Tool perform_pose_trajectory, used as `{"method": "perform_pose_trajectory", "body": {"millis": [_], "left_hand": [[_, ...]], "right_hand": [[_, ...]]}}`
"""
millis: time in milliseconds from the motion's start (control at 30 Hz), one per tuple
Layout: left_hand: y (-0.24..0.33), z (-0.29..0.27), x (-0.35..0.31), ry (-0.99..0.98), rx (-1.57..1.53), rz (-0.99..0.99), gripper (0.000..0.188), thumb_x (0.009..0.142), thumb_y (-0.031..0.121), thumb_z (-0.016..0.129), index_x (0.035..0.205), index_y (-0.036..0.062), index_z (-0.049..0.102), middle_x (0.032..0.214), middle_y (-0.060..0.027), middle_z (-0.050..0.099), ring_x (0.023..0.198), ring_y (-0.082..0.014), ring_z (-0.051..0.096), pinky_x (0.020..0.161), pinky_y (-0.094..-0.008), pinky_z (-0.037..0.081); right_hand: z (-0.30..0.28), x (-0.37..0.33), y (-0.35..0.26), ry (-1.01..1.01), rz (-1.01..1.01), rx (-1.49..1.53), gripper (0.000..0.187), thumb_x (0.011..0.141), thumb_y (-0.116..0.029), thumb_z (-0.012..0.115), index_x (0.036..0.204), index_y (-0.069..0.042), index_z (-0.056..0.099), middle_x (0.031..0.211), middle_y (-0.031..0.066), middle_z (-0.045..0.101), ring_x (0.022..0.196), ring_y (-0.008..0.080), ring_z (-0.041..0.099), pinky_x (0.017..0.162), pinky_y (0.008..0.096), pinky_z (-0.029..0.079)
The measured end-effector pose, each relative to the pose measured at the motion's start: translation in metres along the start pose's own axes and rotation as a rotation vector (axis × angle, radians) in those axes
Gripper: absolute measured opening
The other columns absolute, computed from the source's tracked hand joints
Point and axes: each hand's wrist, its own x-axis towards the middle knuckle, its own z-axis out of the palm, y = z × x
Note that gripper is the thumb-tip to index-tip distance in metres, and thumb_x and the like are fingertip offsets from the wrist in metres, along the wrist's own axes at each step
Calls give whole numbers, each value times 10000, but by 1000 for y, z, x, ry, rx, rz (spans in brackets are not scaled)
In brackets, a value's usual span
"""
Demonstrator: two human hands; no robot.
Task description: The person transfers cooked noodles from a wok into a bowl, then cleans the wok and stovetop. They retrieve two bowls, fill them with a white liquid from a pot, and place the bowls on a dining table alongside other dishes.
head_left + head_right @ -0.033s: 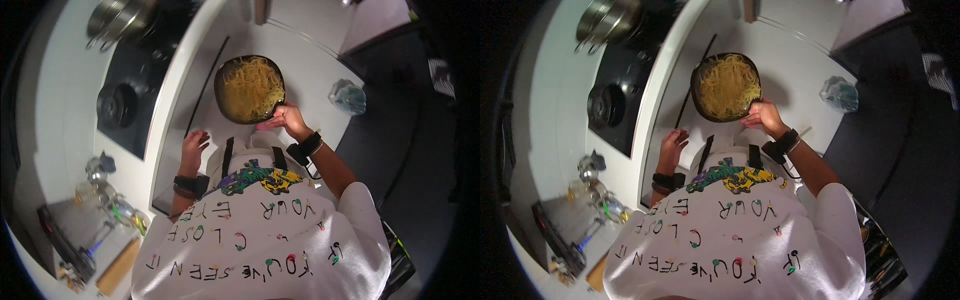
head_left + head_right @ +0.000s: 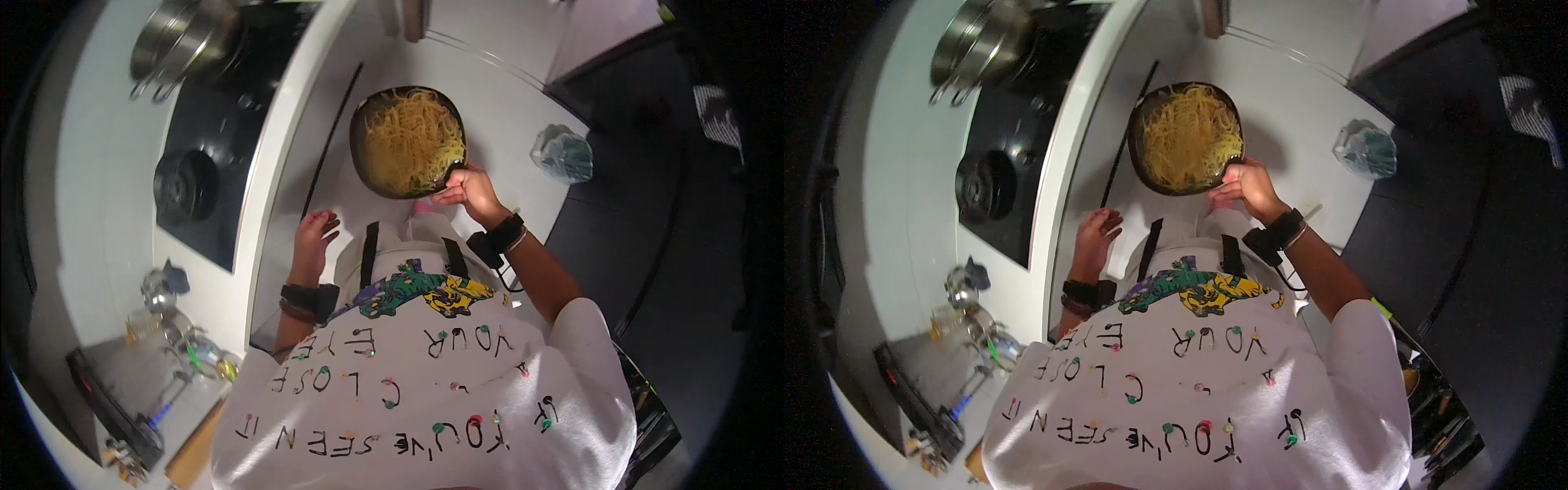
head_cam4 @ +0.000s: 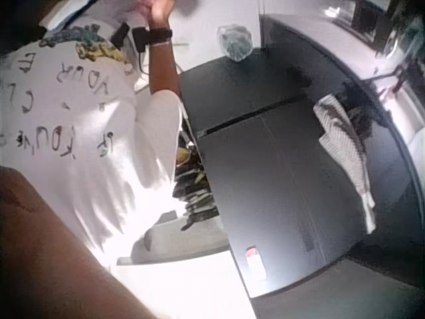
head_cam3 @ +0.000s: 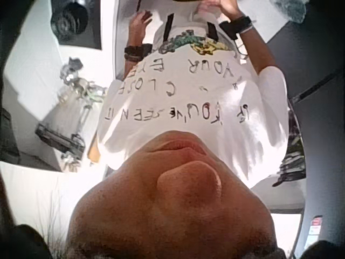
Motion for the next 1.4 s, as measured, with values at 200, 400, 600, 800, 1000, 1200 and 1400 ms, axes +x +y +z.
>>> {"method": "perform_pose_trajectory", "body": {"millis": [200, 400, 600, 800, 1000, 1200, 1400], "left_hand": [[59, 196, 135, -121, 143, -68, 199, 989, 216, 567, 1105, 56, 593, 1028, -56, 648, 1022, -205, 635, 892, -366, 497], [70, 205, 183, -357, 103, 143, 177, 989, 209, 566, 1093, 69, 599, 959, -37, 652, 953, -205, 655, 886, -368, 494], [28, 189, 205, -304, -9, 134, 217, 973, 223, 578, 1088, 40, 599, 980, -73, 649, 930, -197, 653, 842, -331, 511], [38, 164, 204, -485, 1, 338, 179, 987, 213, 575, 1081, 63, 605, 1007, -58, 654, 951, -193, 645, 868, -345, 509], [6, 165, 209, -501, 44, 399, 189, 1013, 216, 534, 1087, 55, 600, 1011, -69, 658, 958, -187, 643, 868, -336, 512], [-41, 133, 205, -341, -19, 393, 161, 1018, 196, 519, 1062, 64, 599, 955, -56, 655, 887, -179, 645, 808, -332, 522], [-106, 80, 183, -218, -121, 276, 147, 1001, 196, 554, 1042, 64, 606, 930, -54, 652, 880, -189, 644, 798, -336, 521]], "right_hand": [[-153, 42, -141, 185, -163, 124, 255, 830, -79, 517, 1023, 88, 518, 914, 218, 663, 765, 368, 719, 696, 387, 618], [-186, 38, -135, 188, -446, 153, 291, 811, -67, 521, 1064, 75, 543, 927, 183, 656, 767, 328, 715, 726, 387, 615], [-189, 46, -111, 191, -526, 130, 203, 803, -61, 525, 957, 58, 584, 915, 167, 678, 721, 297, 711, 678, 388, 627], [-170, 48, -71, 169, -701, 194, 104, 817, -55, 518, 823, 15, 595, 855, 173, 697, 702, 290, 729, 589, 335, 617], [-188, 82, -57, 195, -712, 130, 87, 823, -58, 516, 750, -20, 545, 761, 143, 639, 662, 299, 717, 546, 303, 591], [-200, 97, -54, 162, -637, 178, 130, 832, -75, 514, 708, -36, 517, 665, 86, 556, 647, 298, 708, 550, 314, 590], [-204, 93, -42, 87, -708, 137, 120, 851, -95, 513, 760, -17, 517, 708, 122, 606, 646, 291, 703, 557, 313, 579]]}}
